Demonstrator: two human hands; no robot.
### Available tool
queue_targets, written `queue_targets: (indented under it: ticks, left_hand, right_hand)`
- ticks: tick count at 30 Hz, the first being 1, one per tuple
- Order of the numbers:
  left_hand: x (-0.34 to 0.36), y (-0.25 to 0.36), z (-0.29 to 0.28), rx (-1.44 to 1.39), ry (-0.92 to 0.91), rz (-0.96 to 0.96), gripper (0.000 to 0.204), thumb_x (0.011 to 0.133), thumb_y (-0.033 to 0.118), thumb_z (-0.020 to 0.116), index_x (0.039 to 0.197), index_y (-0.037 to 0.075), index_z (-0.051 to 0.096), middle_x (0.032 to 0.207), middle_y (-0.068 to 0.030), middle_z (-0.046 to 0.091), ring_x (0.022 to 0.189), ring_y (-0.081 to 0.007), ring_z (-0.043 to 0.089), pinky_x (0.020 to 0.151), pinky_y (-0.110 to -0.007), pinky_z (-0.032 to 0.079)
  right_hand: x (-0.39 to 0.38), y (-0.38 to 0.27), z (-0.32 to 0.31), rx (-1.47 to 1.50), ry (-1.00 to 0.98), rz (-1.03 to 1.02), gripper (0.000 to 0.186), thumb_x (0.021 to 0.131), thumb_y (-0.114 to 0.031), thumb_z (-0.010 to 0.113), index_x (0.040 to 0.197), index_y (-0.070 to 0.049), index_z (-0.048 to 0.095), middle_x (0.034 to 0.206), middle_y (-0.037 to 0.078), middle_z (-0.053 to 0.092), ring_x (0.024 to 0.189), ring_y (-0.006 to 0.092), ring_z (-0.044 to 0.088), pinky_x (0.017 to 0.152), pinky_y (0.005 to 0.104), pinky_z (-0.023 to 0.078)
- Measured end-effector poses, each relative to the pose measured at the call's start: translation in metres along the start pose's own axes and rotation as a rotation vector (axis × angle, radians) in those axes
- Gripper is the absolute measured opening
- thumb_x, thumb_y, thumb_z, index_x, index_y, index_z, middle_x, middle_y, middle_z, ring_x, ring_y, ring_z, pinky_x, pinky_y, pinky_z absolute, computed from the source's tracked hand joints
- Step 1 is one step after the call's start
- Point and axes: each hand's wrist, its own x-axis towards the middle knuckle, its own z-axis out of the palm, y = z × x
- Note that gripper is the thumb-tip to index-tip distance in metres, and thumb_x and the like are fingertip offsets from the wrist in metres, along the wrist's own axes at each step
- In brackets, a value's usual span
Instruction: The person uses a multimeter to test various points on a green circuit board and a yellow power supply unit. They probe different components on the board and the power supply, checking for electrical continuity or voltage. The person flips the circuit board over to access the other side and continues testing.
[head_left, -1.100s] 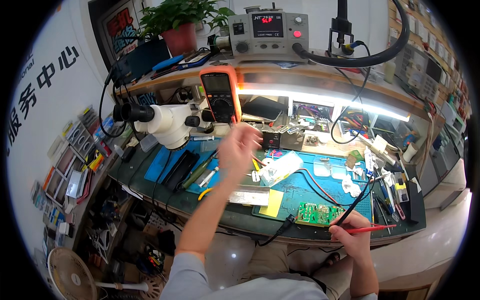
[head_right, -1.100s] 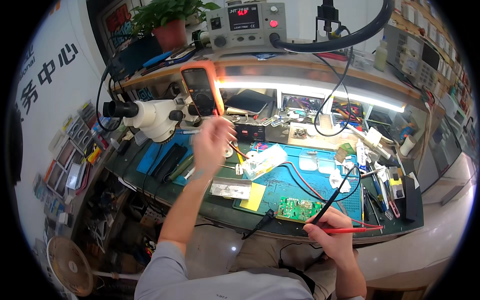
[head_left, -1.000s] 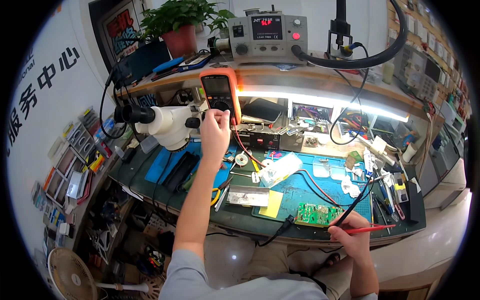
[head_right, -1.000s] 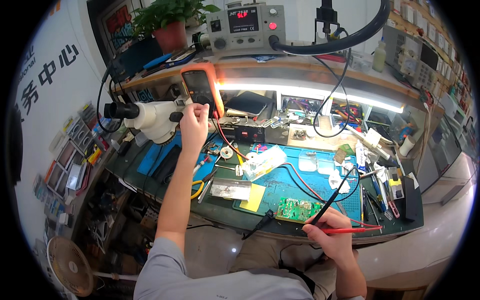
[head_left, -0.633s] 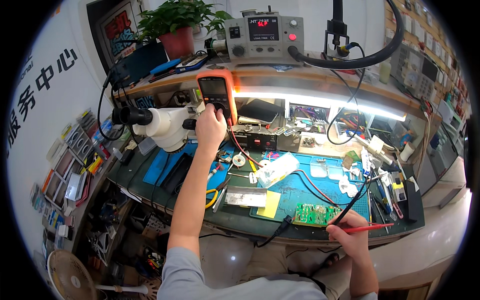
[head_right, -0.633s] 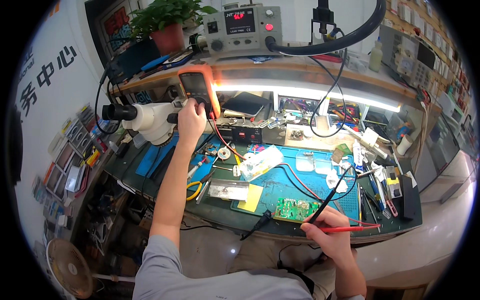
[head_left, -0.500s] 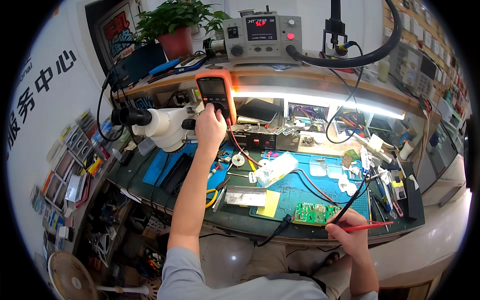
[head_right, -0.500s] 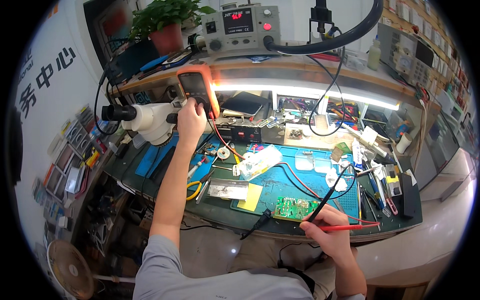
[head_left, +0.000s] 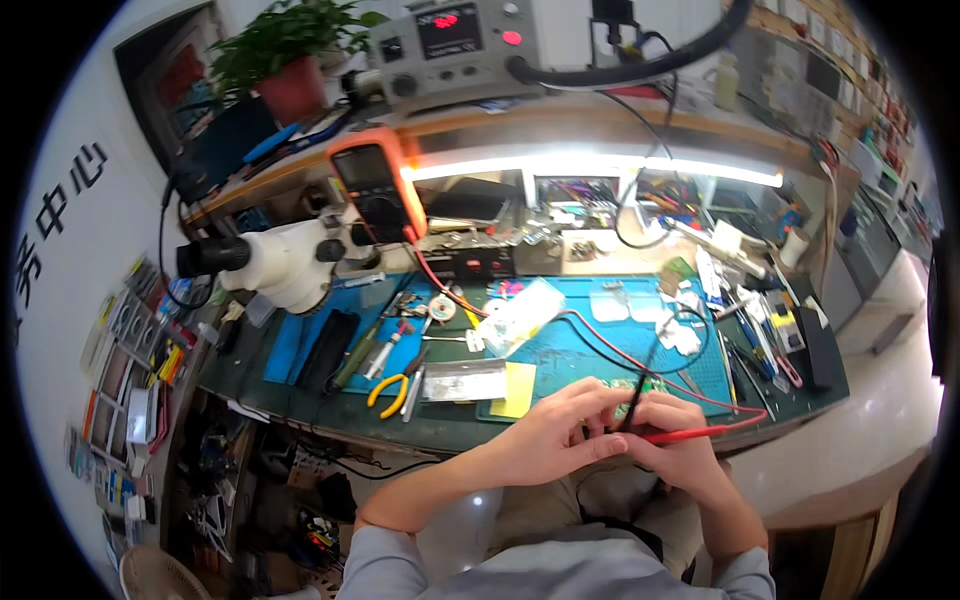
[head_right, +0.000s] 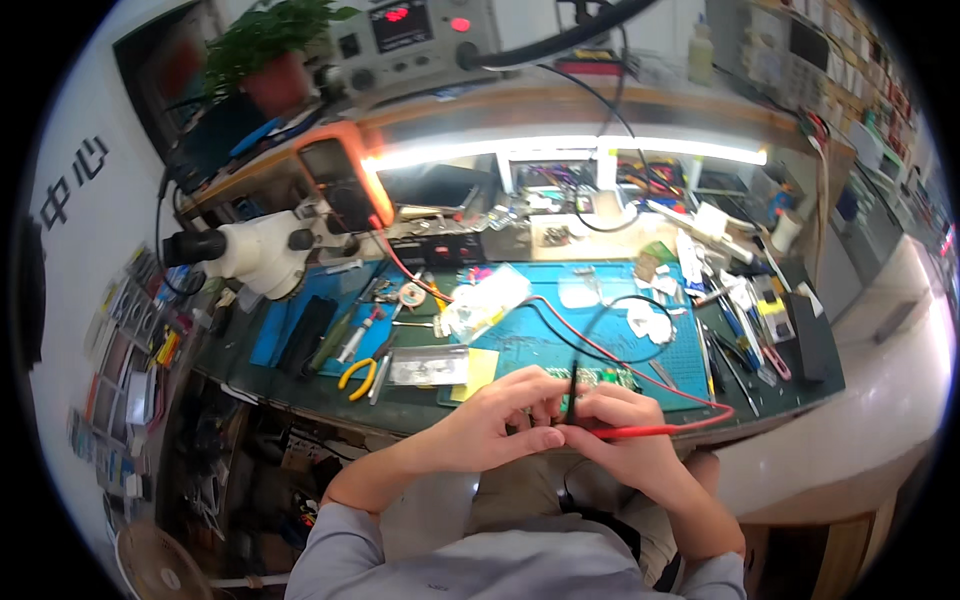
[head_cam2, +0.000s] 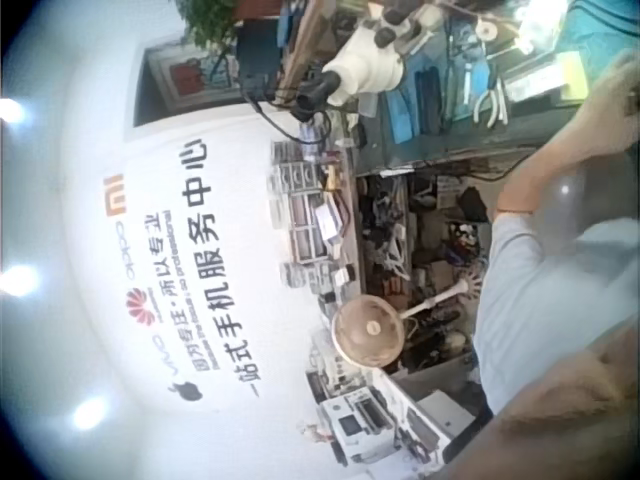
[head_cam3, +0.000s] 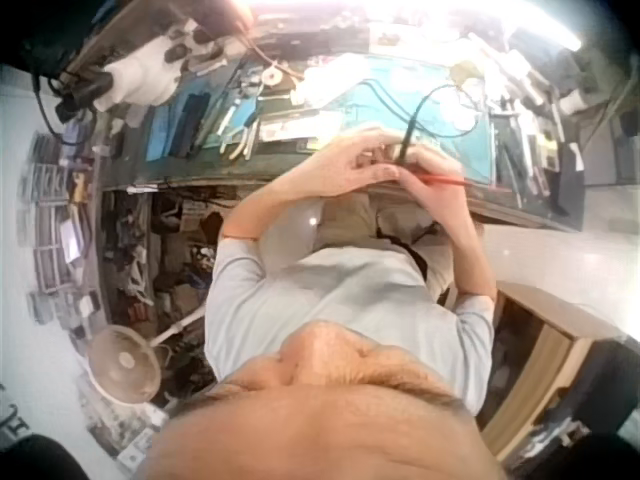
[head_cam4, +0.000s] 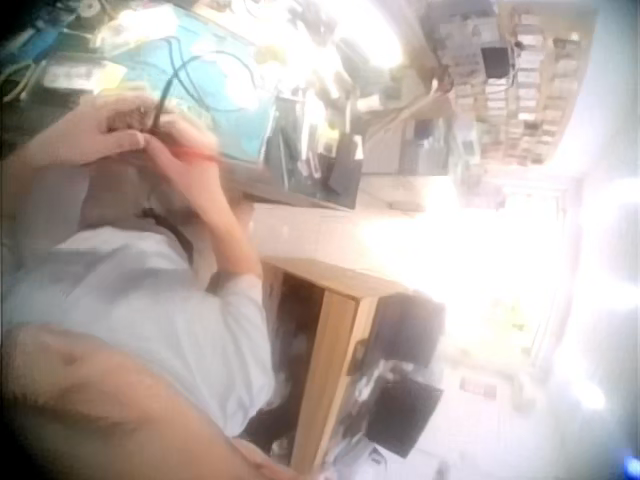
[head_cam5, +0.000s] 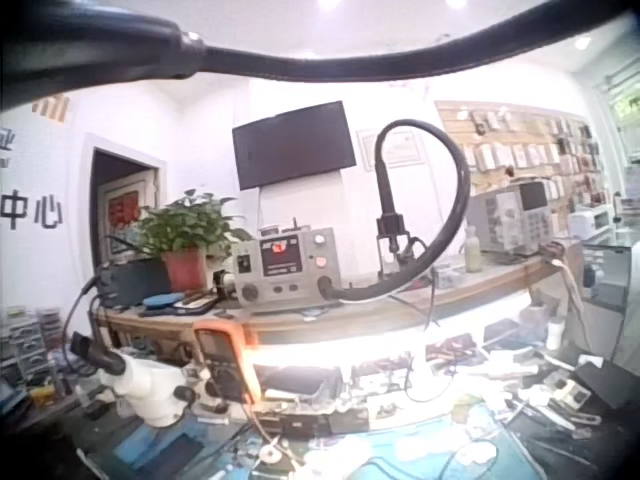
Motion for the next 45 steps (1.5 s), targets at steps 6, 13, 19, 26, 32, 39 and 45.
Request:
queue_targets:
  ticks: [6,13,19,26,32,39,45]
  left_hand:
    - [-0.003,-0.041,0.005,-0.385,0.178,-0.107,0.015,0.108,0.002,0.053,0.12,-0.003,0.06,0.115,-0.0099,0.061,0.097,-0.0177,0.072,0.085,-0.031,0.062]
    - [-0.006,-0.066,-0.016,-0.395,0.236,0.021,0.018,0.105,-0.006,0.053,0.122,-0.002,0.054,0.125,-0.0153,0.059,0.107,-0.024,0.071,0.094,-0.038,0.063]
    - [-0.01,-0.066,-0.01,-0.309,0.341,0.07,0.019,0.099,-0.008,0.062,0.115,0.001,0.056,0.118,-0.0151,0.061,0.098,-0.0214,0.072,0.087,-0.034,0.064]
    - [-0.009,-0.064,-0.005,-0.171,0.329,0.119,0.019,0.099,-0.009,0.062,0.114,0.0,0.056,0.118,-0.0157,0.061,0.098,-0.0206,0.072,0.088,-0.034,0.063]
    - [-0.011,-0.065,-0.007,-0.073,0.304,0.13,0.018,0.099,-0.009,0.062,0.114,-0.001,0.056,0.119,-0.0164,0.061,0.099,-0.0205,0.072,0.089,-0.034,0.062]
    - [-0.01,-0.071,-0.01,0.044,0.307,0.178,0.014,0.1,-0.007,0.062,0.112,-0.002,0.056,0.119,-0.0166,0.059,0.099,-0.0218,0.072,0.089,-0.034,0.063]
    - [-0.007,-0.071,-0.009,0.027,0.323,0.187,0.013,0.1,-0.006,0.062,0.111,-0.002,0.057,0.119,-0.0162,0.059,0.099,-0.0219,0.072,0.088,-0.034,0.064]
  right_hand:
    - [-0.005,0.01,-0.003,0.108,0.048,0.182,0.023,0.087,-0.012,0.084,0.105,-0.001,0.074,0.095,0.007,0.069,0.081,0.0175,0.068,0.072,0.0292,0.054]
    - [-0.017,0.027,0.028,0.457,0.254,0.21,0.019,0.105,-0.017,0.063,0.109,0.0,0.071,0.112,0.01,0.065,0.102,0.0168,0.064,0.078,0.0279,0.056]
    - [-0.018,0.015,0.034,0.216,0.284,0.194,0.016,0.103,-0.012,0.061,0.106,0.001,0.07,0.089,0.01,0.068,0.078,0.0123,0.065,0.068,0.0276,0.053]
    - [-0.012,0.024,0.049,0.071,0.311,0.102,0.006,0.096,-0.005,0.071,0.099,0.0,0.07,0.08,0.008,0.067,0.064,0.0159,0.064,0.059,0.0299,0.052]
    - [-0.013,0.026,0.052,0.041,0.315,0.088,0.006,0.094,-0.005,0.072,0.098,-0.001,0.07,0.08,0.009,0.067,0.064,0.0182,0.065,0.058,0.0307,0.052]
    - [-0.016,0.029,0.052,0.08,0.318,0.103,0.006,0.094,-0.005,0.073,0.098,-0.001,0.071,0.081,0.009,0.068,0.065,0.018,0.065,0.059,0.0303,0.052]
    - [-0.02,0.031,0.059,0.102,0.278,0.066,0.008,0.092,-0.004,0.074,0.099,-0.001,0.071,0.081,0.009,0.068,0.065,0.0175,0.066,0.059,0.03,0.053]
